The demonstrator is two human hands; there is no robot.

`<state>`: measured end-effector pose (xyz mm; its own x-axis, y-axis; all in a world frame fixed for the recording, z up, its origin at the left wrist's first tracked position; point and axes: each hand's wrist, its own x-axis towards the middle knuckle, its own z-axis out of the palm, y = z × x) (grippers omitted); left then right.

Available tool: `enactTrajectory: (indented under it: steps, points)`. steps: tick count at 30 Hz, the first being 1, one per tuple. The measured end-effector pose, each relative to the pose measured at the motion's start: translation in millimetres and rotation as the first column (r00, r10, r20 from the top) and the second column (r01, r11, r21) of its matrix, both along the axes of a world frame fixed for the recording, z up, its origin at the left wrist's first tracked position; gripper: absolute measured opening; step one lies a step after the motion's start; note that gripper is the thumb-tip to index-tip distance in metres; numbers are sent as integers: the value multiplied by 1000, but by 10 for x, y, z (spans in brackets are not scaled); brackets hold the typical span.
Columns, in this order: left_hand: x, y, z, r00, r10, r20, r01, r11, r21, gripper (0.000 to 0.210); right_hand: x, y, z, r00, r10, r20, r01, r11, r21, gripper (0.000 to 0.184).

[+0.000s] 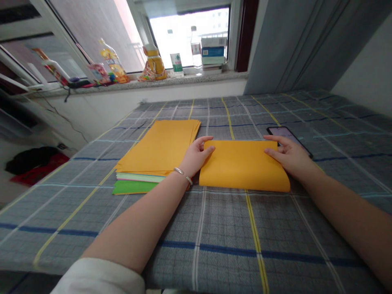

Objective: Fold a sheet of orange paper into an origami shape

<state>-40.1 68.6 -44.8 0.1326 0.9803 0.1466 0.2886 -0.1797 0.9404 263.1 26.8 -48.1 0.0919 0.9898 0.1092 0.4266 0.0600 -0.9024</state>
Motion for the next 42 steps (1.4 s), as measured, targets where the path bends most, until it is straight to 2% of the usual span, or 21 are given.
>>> enactTrajectory:
  steps: [11, 17, 20, 28, 33, 39, 42]
  points:
    - [0, 22, 29, 1000, 17, -4, -16, 992, 123, 24, 4, 34, -45, 989, -4, -150, 3, 1000, -6, 47]
    - [13, -6, 59, 999, -13, 35, 9, 994, 108, 37, 27, 32, -31, 996, -22, -85, 24, 1000, 19, 52]
    - [19, -14, 67, 1000, 2, 25, -4, 994, 109, 33, 51, 36, -33, 997, -17, -81, 21, 999, 39, 56]
    - [16, 7, 30, 1000, 4, 12, -6, 994, 106, 27, 33, 34, -18, 993, -31, -110, 33, 999, 15, 42]
    - [13, -8, 62, 1000, 1, 18, -3, 993, 119, 24, -12, 10, 32, 986, -49, -161, 48, 999, -7, 34]
    - [9, -24, 101, 999, 23, 47, -25, 998, 58, 38, -20, 5, 25, 980, -36, -195, 35, 999, -5, 33]
    - [6, -22, 87, 999, 21, 45, -24, 998, 66, 30, -9, 16, 6, 977, -40, -207, 40, 999, -8, 33]
